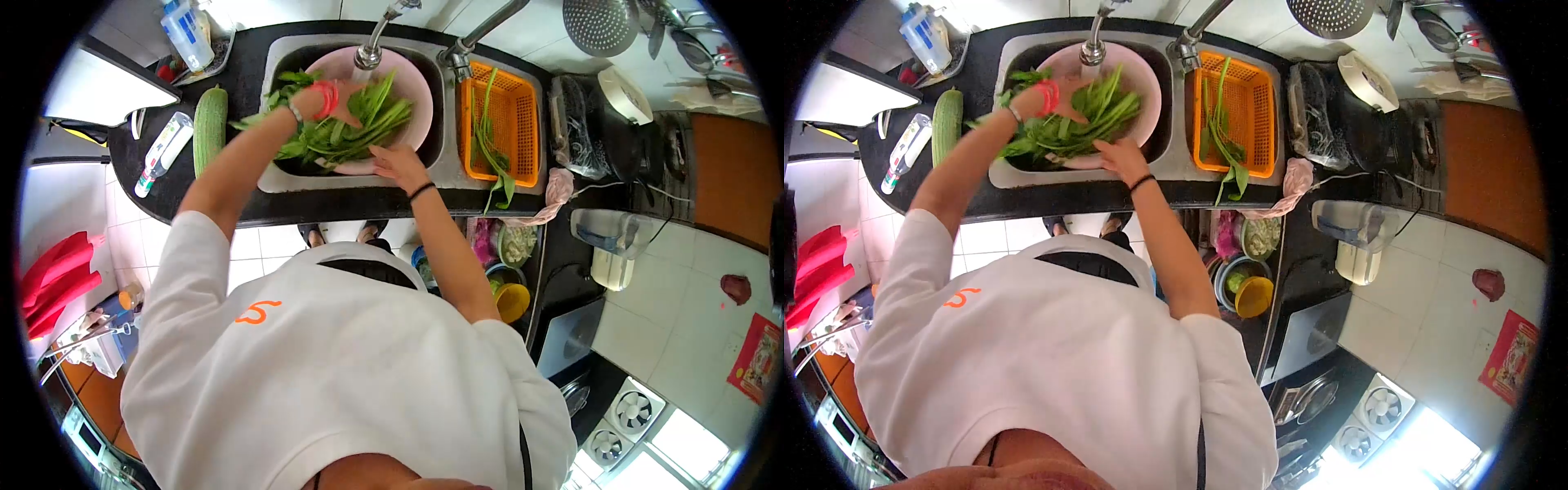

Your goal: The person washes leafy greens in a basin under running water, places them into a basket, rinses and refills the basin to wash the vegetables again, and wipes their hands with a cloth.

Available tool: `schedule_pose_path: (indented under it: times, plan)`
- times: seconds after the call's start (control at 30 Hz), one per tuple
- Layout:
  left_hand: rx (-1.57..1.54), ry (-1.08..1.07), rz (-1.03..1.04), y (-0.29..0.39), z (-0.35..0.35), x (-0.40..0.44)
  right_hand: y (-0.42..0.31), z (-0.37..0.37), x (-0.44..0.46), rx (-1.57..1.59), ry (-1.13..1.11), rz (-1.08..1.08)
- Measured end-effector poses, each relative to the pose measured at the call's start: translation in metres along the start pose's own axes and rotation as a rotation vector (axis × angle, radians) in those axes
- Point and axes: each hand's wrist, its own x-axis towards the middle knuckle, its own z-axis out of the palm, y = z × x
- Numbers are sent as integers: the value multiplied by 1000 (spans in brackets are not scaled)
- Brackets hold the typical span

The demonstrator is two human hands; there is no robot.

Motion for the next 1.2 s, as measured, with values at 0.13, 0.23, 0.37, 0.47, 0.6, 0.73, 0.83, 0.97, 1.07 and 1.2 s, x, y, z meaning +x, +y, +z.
schedule_pose_path:
  times: [0.13, 0.23, 0.37, 0.47, 0.6, 0.73, 0.83, 0.97, 1.07, 1.2]
  plan:
    - [168, 174, -150, 34, 23, -7, -11, -86, -8, -239, 300, -607]
    - [145, 198, -124, 32, 32, -11, -42, -160, -3, -1028, 866, -621]
    - [201, 213, -173, 29, 36, -8, -44, -209, 39, -1346, 989, -270]
    - [179, 270, -157, 30, 35, 1, -33, -228, 71, -1642, 911, -270]
    - [216, 189, -318, 53, 39, 34, -49, -213, 59, -1444, 744, -85]
    - [394, 103, -491, 56, 57, 41, -56, -243, 50, -1380, 685, -180]
    - [459, -56, -516, 7, 85, 66, -86, -246, 14, -732, 721, -156]
    - [203, -36, -410, 6, 47, 54, -105, -206, -64, -209, 558, -452]
    - [145, 62, -359, 20, 29, 42, -88, -156, -105, 60, 622, -587]
    - [142, 175, -277, 44, 4, 24, -38, -69, -113, -289, 579, -739]
